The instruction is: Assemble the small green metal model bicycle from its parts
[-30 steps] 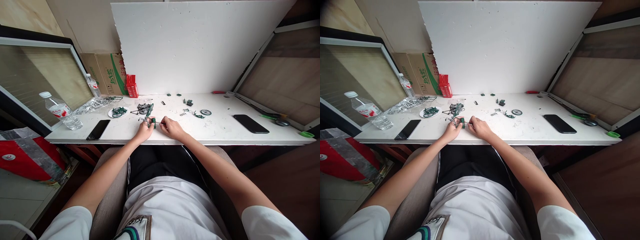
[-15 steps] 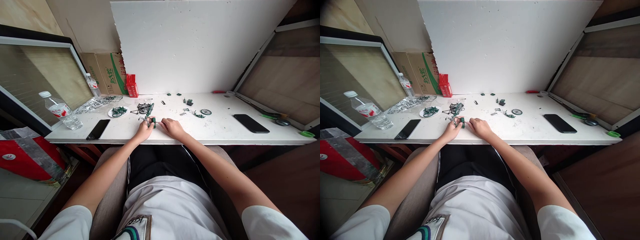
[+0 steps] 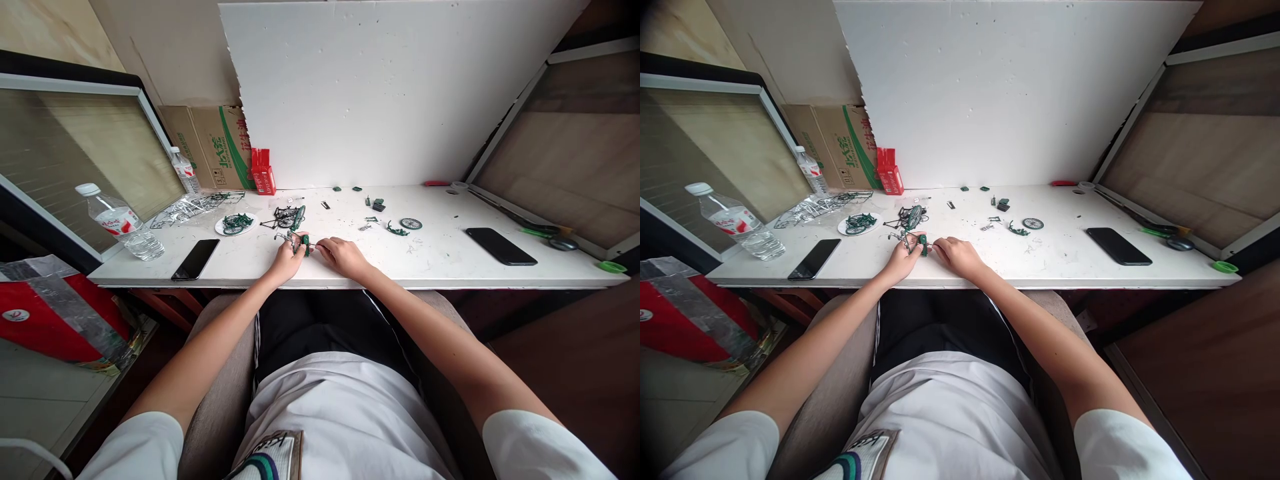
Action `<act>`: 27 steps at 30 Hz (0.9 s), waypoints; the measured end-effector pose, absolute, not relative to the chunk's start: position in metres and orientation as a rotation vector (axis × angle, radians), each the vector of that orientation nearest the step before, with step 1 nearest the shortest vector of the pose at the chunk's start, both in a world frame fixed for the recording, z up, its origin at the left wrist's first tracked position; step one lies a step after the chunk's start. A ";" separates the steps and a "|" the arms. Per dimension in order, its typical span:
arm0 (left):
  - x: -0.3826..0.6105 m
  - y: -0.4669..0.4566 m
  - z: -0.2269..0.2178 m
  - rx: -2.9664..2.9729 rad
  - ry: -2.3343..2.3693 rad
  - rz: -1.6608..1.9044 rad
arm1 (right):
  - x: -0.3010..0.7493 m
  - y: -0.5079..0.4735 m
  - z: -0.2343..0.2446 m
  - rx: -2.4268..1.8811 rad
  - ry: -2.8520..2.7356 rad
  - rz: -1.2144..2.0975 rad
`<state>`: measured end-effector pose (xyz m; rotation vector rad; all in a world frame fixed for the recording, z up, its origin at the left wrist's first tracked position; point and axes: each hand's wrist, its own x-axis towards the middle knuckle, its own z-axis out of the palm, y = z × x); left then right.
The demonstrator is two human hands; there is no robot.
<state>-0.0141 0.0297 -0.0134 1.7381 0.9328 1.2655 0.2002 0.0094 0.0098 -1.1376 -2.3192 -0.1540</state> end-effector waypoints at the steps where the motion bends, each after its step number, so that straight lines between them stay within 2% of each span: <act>1: -0.014 0.030 -0.013 1.729 0.937 1.268 | 0.200 0.010 0.009 -1.138 -2.333 -0.162; 13: -0.015 0.027 -0.011 1.796 0.931 1.249 | 0.201 0.011 0.008 -1.329 -2.414 -0.286; 27: -0.008 0.015 -0.010 2.206 1.029 1.449 | 0.200 0.003 0.018 -1.351 -2.402 -0.133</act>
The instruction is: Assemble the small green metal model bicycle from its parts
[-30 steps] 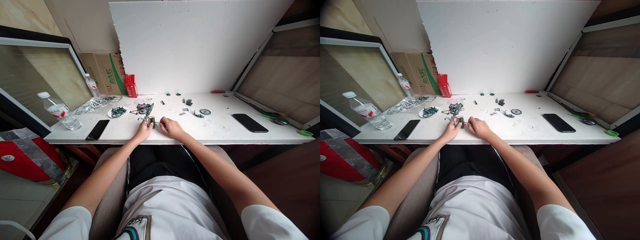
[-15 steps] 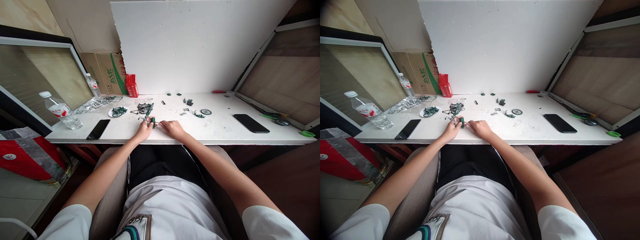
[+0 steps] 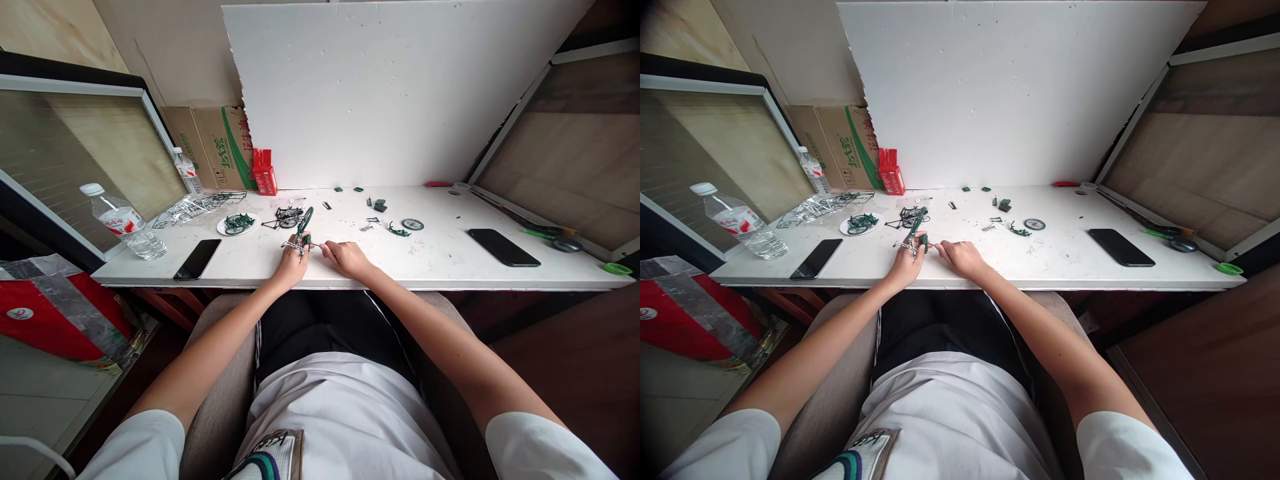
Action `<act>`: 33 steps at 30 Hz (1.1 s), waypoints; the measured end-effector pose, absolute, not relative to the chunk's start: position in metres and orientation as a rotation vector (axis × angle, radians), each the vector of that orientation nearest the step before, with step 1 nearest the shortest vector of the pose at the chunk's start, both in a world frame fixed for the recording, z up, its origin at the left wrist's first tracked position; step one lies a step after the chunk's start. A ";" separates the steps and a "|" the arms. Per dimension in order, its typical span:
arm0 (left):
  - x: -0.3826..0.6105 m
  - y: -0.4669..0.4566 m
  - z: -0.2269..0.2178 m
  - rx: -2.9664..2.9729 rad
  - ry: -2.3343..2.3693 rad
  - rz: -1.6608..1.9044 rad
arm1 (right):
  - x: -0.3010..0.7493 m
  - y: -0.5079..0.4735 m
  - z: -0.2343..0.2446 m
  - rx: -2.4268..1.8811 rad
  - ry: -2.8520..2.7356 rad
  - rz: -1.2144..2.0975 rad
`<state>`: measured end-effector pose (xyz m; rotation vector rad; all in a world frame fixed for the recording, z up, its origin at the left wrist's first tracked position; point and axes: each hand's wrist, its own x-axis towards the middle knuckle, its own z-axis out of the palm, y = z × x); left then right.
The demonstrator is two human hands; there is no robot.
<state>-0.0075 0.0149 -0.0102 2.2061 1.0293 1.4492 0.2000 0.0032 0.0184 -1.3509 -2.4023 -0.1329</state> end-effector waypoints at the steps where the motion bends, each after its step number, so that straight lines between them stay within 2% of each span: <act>1: -0.007 0.015 -0.010 2.215 1.029 1.463 | 0.200 0.003 0.019 -1.344 -2.395 -0.132; 7: -0.007 0.014 -0.010 2.214 1.032 1.510 | 0.201 0.002 0.018 -1.212 -2.348 -0.042; 14: -0.009 0.017 -0.010 2.153 1.072 1.476 | 0.201 0.007 0.014 -1.145 -2.424 -0.189; 33: -0.007 0.016 -0.009 2.061 1.020 1.383 | 0.200 0.005 0.015 -1.334 -2.431 -0.245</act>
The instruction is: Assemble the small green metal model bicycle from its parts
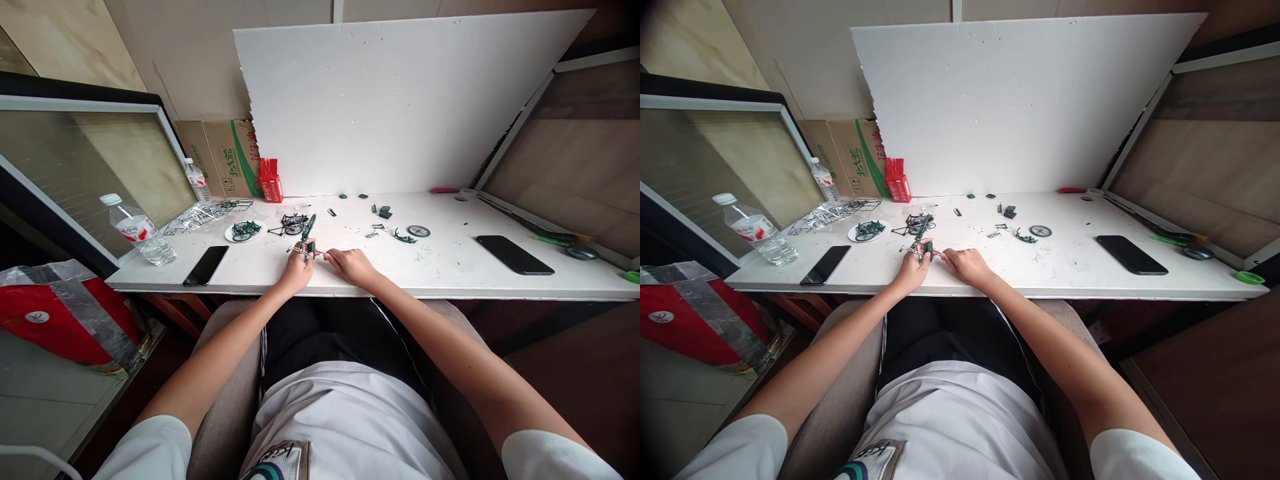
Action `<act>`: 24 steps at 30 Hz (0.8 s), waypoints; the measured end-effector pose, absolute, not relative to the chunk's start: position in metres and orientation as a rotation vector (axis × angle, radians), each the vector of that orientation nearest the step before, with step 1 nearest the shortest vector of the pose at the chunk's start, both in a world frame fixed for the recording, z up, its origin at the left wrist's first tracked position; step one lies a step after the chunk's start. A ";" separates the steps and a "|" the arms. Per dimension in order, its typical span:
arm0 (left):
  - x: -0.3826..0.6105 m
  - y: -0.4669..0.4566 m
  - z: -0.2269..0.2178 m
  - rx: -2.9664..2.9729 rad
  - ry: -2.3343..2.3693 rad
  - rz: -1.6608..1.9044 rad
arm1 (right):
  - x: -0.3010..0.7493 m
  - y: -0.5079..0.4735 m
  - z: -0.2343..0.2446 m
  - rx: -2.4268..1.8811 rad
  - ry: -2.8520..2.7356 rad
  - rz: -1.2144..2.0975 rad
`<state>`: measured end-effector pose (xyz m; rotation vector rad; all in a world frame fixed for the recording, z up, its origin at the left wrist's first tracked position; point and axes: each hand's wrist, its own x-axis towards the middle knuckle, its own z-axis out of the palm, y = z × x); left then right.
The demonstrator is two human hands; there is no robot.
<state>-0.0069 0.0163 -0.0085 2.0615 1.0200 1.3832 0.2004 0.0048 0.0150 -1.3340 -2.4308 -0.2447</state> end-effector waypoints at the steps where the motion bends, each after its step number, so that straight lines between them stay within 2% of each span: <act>1: -0.007 0.016 -0.008 2.064 1.018 1.377 | 0.200 0.004 0.016 -1.334 -2.428 -0.223; 11: -0.007 0.014 -0.006 2.089 1.023 1.406 | 0.199 0.002 0.019 -1.355 -2.413 -0.118; 24: -0.012 0.022 -0.009 1.682 0.770 1.353 | 0.201 0.003 0.013 -1.182 -2.302 -0.026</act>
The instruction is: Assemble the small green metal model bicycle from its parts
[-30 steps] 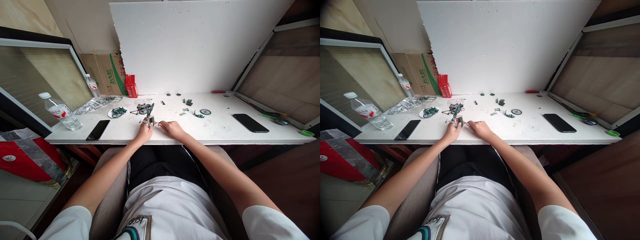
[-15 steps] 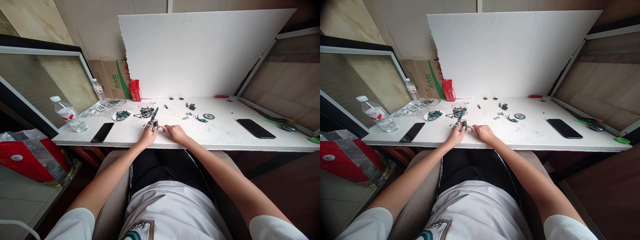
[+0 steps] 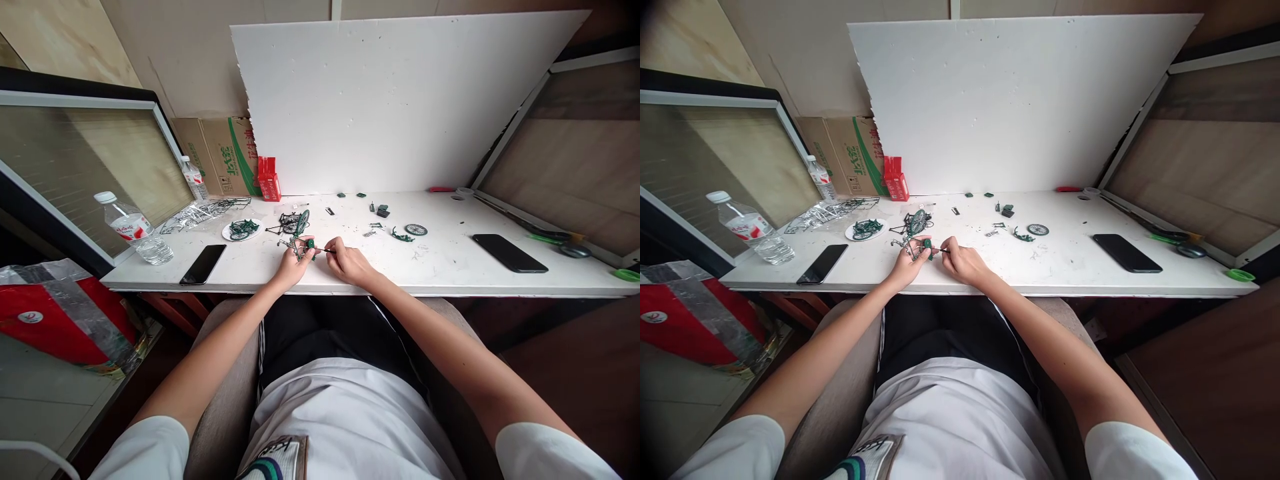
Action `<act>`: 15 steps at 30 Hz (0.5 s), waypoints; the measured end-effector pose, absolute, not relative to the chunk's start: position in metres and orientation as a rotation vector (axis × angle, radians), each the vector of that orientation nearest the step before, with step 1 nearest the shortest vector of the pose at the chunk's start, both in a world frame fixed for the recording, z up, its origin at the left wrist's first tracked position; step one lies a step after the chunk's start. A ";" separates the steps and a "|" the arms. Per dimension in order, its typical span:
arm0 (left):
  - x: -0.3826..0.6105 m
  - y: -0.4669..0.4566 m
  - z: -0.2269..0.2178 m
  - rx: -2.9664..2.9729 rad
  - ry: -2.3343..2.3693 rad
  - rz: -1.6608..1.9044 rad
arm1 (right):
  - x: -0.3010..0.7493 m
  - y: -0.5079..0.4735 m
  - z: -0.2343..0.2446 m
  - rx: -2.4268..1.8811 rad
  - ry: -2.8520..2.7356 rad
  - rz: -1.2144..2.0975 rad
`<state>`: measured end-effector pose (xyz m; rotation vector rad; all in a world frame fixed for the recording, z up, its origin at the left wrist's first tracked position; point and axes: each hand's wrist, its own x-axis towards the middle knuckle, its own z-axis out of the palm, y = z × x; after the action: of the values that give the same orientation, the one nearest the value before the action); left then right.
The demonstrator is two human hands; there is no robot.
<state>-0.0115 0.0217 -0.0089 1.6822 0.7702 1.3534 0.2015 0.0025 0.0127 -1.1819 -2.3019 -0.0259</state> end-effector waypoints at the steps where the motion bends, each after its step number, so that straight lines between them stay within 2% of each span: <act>1: -0.011 0.022 -0.009 1.679 0.764 1.354 | 0.201 0.003 0.012 -1.180 -2.302 -0.026; 15: -0.018 0.019 0.002 1.556 0.763 1.285 | 0.197 0.000 0.016 -1.235 -2.365 -0.173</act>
<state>-0.0183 0.0191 0.0019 1.5561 0.7625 1.2850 0.1970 0.0004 0.0157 -1.2350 -2.3647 -0.1734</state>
